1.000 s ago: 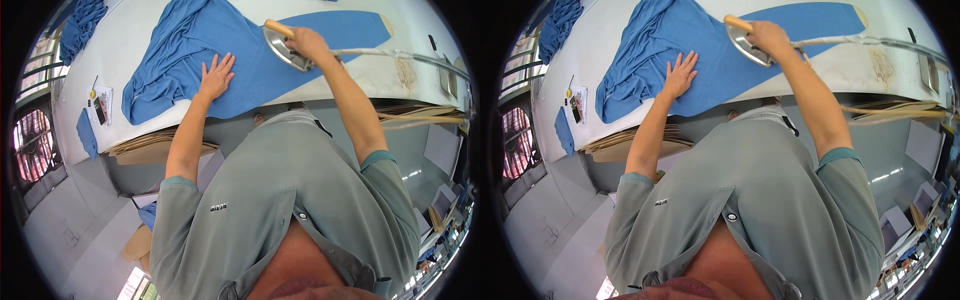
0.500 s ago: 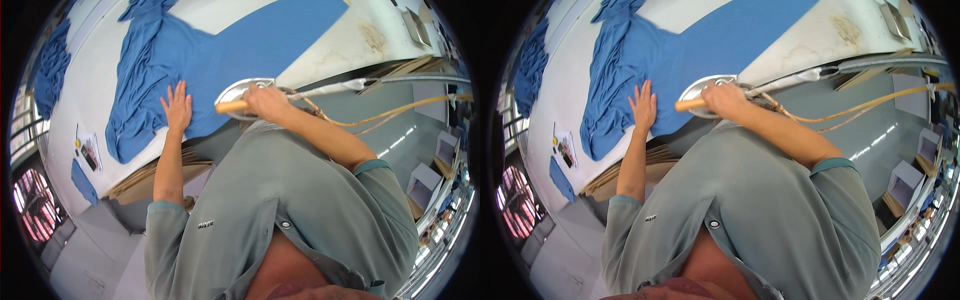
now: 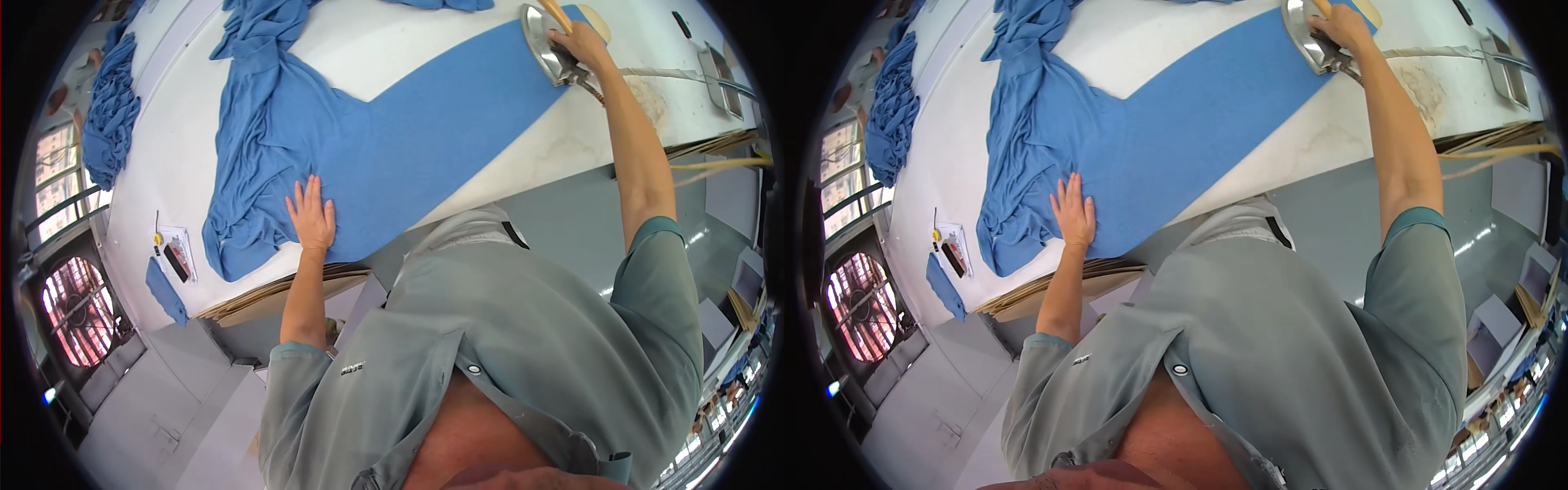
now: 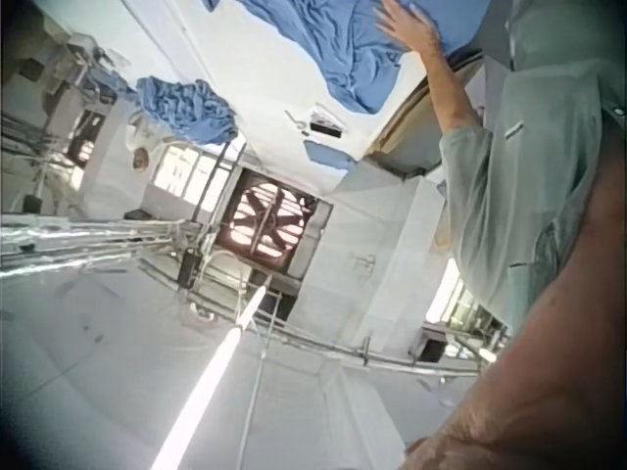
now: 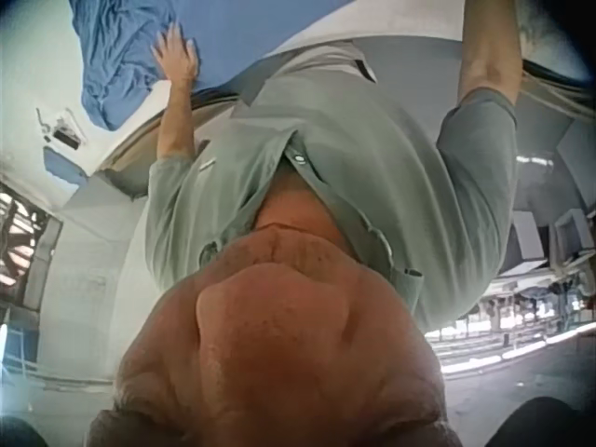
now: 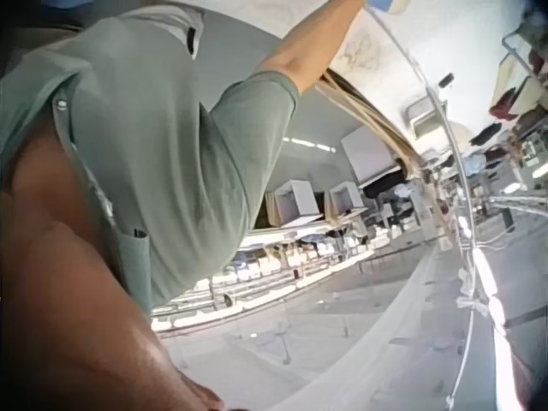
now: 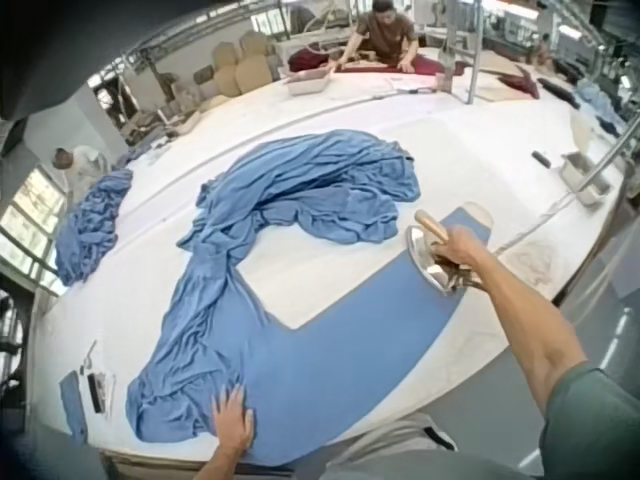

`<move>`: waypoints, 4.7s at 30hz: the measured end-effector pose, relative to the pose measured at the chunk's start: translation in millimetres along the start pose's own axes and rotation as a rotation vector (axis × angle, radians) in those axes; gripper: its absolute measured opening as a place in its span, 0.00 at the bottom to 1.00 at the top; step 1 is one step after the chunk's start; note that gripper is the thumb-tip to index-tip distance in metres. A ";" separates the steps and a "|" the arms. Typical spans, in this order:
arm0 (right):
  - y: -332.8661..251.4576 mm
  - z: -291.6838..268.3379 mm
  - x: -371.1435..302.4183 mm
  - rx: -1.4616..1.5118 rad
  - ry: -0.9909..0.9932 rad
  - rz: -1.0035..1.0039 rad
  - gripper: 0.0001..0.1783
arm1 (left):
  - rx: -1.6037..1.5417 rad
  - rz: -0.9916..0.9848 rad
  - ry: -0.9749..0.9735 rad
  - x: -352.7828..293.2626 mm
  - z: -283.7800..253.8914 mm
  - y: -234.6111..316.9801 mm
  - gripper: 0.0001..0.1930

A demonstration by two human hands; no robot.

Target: Ironing and pressing individual pieces of blue fabric using an industrial steam iron and an ironing buck.

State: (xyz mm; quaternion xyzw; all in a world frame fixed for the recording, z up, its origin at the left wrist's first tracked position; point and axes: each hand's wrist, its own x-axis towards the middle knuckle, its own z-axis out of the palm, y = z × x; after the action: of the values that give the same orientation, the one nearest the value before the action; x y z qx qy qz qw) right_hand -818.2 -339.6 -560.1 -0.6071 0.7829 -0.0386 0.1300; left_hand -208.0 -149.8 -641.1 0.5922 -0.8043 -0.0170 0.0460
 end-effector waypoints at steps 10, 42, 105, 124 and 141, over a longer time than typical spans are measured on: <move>-236.1 57.7 -106.6 0.026 -0.112 -0.249 0.15 | -0.056 -0.021 0.115 0.8 9.8 -8.2 0.27; -65.2 40.4 -96.1 0.218 0.018 -0.117 0.05 | -0.013 0.856 -0.341 455.0 63.7 495.0 0.37; 141.7 -206.7 98.3 0.850 -0.136 0.123 0.21 | -0.311 -0.535 0.486 -72.7 -77.2 130.6 0.22; 78.1 -184.2 87.8 0.574 0.413 0.008 0.24 | -0.648 -0.323 0.248 122.8 -136.5 -115.0 0.12; 109.2 2.8 80.8 0.232 0.400 0.425 0.43 | -0.528 -0.611 -0.611 99.5 -19.9 -66.0 0.12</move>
State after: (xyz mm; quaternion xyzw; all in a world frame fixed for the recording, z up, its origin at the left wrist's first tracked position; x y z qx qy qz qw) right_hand -938.8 -388.5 -599.3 -0.3912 0.8929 -0.2180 0.0470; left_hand -172.7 -263.9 -621.3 0.7368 -0.5392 -0.4047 -0.0504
